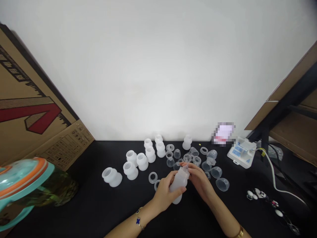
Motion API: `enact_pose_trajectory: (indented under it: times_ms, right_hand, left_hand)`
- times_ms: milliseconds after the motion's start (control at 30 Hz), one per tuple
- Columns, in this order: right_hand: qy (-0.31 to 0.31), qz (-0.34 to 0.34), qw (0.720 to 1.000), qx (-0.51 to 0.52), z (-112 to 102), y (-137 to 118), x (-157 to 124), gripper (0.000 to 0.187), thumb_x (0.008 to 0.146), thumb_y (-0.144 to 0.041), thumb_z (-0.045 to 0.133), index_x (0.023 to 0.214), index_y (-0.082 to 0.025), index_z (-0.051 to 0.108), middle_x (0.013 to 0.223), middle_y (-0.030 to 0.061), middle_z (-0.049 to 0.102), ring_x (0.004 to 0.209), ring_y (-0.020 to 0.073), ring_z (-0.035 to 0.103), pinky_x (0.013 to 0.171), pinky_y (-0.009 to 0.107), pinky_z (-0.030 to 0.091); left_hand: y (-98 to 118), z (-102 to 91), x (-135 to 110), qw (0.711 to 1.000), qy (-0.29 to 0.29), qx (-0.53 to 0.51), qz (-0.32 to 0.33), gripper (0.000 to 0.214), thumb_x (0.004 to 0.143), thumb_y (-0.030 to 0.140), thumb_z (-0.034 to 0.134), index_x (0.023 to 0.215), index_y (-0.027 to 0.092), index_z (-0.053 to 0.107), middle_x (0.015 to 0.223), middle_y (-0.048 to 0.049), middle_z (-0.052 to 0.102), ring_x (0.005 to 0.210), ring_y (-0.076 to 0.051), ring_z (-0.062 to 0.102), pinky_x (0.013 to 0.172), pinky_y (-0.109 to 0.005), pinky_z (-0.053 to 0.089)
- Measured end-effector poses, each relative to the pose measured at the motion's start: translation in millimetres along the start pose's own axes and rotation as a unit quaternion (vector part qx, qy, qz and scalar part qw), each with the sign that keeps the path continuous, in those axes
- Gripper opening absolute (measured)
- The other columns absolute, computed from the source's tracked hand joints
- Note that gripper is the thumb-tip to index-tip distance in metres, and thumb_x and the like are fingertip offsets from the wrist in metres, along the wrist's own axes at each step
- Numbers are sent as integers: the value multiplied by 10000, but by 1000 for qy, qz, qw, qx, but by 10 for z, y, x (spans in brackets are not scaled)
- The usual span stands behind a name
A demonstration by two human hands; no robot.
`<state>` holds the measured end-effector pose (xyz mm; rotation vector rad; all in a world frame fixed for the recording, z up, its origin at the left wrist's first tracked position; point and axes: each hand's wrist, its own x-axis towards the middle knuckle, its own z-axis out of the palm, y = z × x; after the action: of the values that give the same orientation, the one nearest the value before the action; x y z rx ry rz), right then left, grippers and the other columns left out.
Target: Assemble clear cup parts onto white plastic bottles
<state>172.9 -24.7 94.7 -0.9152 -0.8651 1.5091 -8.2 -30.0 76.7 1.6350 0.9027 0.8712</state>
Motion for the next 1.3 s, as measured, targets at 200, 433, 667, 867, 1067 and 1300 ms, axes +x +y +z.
enact_pose_trajectory:
  times_ms: [200, 433, 667, 867, 1067, 1300]
  right_hand:
    - [4, -2, 1000, 8, -13, 21, -6, 203, 754, -358, 757, 889, -209, 783, 1128, 104, 706, 1045, 300, 578, 869, 396, 459]
    - [1, -8, 1000, 12, -48, 67, 10, 200, 773, -353, 758, 908, -206, 779, 1111, 93, 704, 999, 271, 589, 861, 374, 459]
    - [5, -10, 1000, 8, -49, 71, 8, 189, 778, -357, 760, 902, -214, 773, 1095, 85, 701, 986, 272, 595, 854, 372, 460]
    - [-2, -11, 1000, 7, -72, 101, 19, 171, 794, -347, 748, 900, -215, 769, 1087, 78, 698, 965, 261, 597, 842, 363, 462]
    - [-2, -12, 1000, 9, -64, 89, 15, 151, 795, -332, 749, 886, -214, 764, 1072, 66, 689, 945, 245, 590, 832, 351, 461]
    - [8, -10, 1000, -3, -50, 76, 16, 157, 780, -347, 765, 863, -215, 755, 1028, 57, 688, 897, 238, 596, 798, 345, 469]
  left_hand:
    - [-33, 3, 9, 1000, 2, -2, -1, 502, 827, 463, 707, 1218, 169, 591, 760, 5, 596, 652, -146, 482, 589, -235, 315]
    - [-24, 5, 4, 1000, 3, 0, 0, 497, 828, 468, 703, 1210, 171, 593, 749, 9, 608, 639, -147, 487, 582, -232, 316]
    - [-4, 1, -2, 1000, 3, 0, 2, 501, 829, 469, 701, 1217, 172, 594, 758, 3, 622, 646, -154, 501, 585, -235, 320]
    - [3, 2, 2, 1000, 4, 7, 1, 515, 826, 497, 698, 1214, 172, 598, 786, -11, 649, 659, -162, 528, 586, -235, 335]
    - [12, 3, 2, 1000, 1, -9, 3, 513, 828, 486, 699, 1216, 167, 594, 806, -17, 656, 678, -167, 539, 605, -239, 356]
    - [-13, 8, -1, 1000, 2, -2, -1, 490, 833, 469, 702, 1211, 176, 596, 772, 3, 632, 654, -149, 511, 588, -232, 328]
